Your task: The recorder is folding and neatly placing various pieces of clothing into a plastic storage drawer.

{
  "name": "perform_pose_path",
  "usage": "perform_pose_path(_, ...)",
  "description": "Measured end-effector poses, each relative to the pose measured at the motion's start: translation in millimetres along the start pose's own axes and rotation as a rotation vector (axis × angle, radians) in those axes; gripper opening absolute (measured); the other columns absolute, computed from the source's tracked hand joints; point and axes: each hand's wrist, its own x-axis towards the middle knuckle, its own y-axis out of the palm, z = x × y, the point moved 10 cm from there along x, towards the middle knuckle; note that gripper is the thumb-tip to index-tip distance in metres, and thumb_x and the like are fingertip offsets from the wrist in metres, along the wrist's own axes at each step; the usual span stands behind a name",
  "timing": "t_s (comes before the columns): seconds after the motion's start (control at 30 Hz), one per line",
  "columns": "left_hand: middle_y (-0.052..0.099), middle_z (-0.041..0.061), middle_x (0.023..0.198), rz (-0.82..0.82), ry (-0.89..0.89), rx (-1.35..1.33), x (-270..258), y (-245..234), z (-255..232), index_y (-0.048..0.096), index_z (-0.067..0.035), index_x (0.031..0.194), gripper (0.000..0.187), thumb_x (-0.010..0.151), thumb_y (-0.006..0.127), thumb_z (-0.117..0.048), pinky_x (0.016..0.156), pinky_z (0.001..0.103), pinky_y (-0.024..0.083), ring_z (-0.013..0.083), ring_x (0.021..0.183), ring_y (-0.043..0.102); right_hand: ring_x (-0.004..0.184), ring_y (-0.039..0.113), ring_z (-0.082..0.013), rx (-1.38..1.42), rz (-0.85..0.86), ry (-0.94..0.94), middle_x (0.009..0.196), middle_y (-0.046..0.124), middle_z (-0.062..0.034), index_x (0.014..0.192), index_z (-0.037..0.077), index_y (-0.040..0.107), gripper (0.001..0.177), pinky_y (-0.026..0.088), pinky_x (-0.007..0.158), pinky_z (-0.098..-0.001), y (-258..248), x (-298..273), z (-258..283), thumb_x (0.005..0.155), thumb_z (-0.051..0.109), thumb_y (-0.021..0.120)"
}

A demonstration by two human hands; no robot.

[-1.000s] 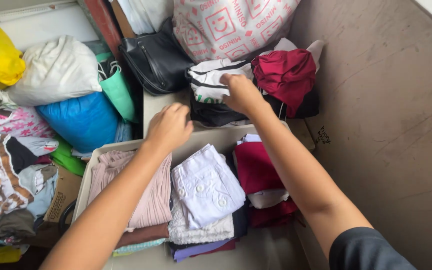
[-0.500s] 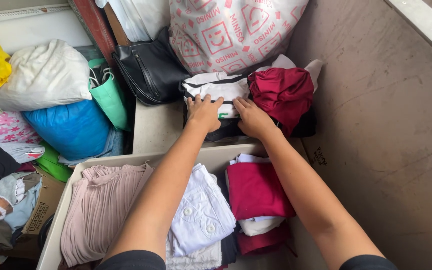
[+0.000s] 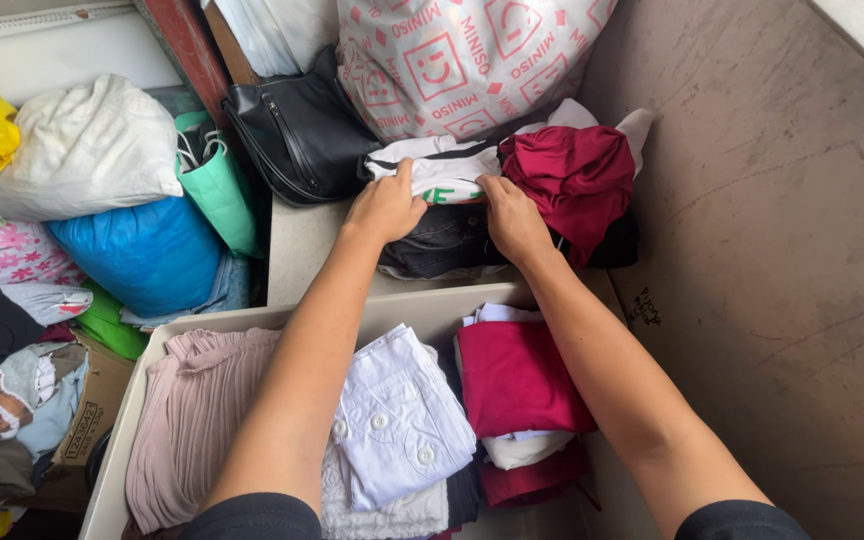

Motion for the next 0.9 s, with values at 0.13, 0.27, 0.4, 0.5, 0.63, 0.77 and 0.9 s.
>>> perform_pose_path(0.13, 0.075, 0.022, 0.104, -0.165, 0.272, 0.219, -2, 27, -5, 0.05, -0.001, 0.128, 0.068, 0.07, 0.073, -0.027, 0.088, 0.056, 0.052, 0.0425, 0.102, 0.071, 0.115, 0.059, -0.0444, -0.155, 0.005, -0.165, 0.126, 0.064, -0.0248, 0.127, -0.001, 0.058, 0.05, 0.05, 0.095, -0.0479, 13, -3, 13, 0.077, -0.004, 0.057)
perform_pose_path(0.27, 0.075, 0.009, 0.108, -0.158, 0.237, 0.313, 12, 54, -1, 0.061, -0.008, 0.112, 0.044, 0.07, 0.074, -0.01, 0.085, 0.066, 0.044, 0.0362, 0.106, 0.07, 0.119, 0.059, -0.0417, -0.286, -0.055, -0.368, 0.132, 0.064, -0.0236, 0.134, 0.002, 0.059, 0.056, 0.049, 0.099, -0.0459, 24, -4, 16, 0.078, -0.004, 0.058)
perform_pose_path(0.4, 0.077, 0.009, 0.098, -0.118, 0.188, 0.446, 11, 0, -31, 0.067, -0.01, 0.11, 0.024, 0.087, 0.068, -0.005, 0.112, 0.071, 0.029, 0.0326, 0.097, 0.074, 0.115, 0.065, -0.0368, -0.225, -0.049, -0.312, 0.128, 0.067, -0.0184, 0.133, 0.005, 0.061, 0.046, 0.053, 0.097, -0.0449, 3, 4, 33, 0.087, -0.003, 0.06)
perform_pose_path(0.5, 0.076, 0.01, 0.086, -0.249, 0.342, 0.413, -23, -84, -78, 0.072, -0.012, 0.095, 0.018, 0.077, 0.072, -0.01, 0.11, 0.07, 0.029, 0.0323, 0.085, 0.074, 0.104, 0.069, -0.0354, -0.226, -0.077, -0.214, 0.114, 0.07, -0.0149, 0.126, 0.009, 0.064, 0.036, 0.056, 0.086, -0.0456, -42, 8, 76, 0.091, 0.003, 0.065)
perform_pose_path(0.63, 0.072, 0.016, 0.075, -0.231, 0.42, 0.438, -72, -173, -109, 0.073, -0.01, 0.083, 0.021, 0.068, 0.077, -0.024, 0.084, 0.054, 0.05, 0.0373, 0.073, 0.071, 0.084, 0.071, -0.0365, -0.192, -0.111, -0.189, 0.095, 0.074, -0.0152, 0.113, 0.01, 0.072, 0.029, 0.056, 0.072, -0.047, -109, 11, 149, 0.085, 0.014, 0.078)
perform_pose_path(0.77, 0.069, 0.019, 0.067, -0.187, 0.437, 0.416, -140, -230, -115, 0.076, -0.012, 0.075, 0.025, 0.055, 0.076, -0.028, 0.062, 0.049, 0.056, 0.0403, 0.064, 0.069, 0.083, 0.077, -0.0266, 0.176, 0.188, -0.167, 0.094, 0.076, -0.0161, 0.114, 0.002, 0.072, 0.041, 0.06, 0.077, -0.0375, -126, -5, 212, 0.074, 0.009, 0.079)
perform_pose_path(0.9, 0.069, 0.02, 0.067, -0.123, 0.398, 0.428, -200, -237, -97, 0.077, -0.013, 0.076, 0.025, 0.056, 0.075, -0.028, 0.06, 0.05, 0.055, 0.0408, 0.063, 0.069, 0.085, 0.076, -0.0245, 0.307, 0.41, -0.278, 0.098, 0.076, -0.0175, 0.12, 0.0, 0.068, 0.056, 0.059, 0.078, -0.0358, -93, -35, 258, 0.068, 0.01, 0.086)
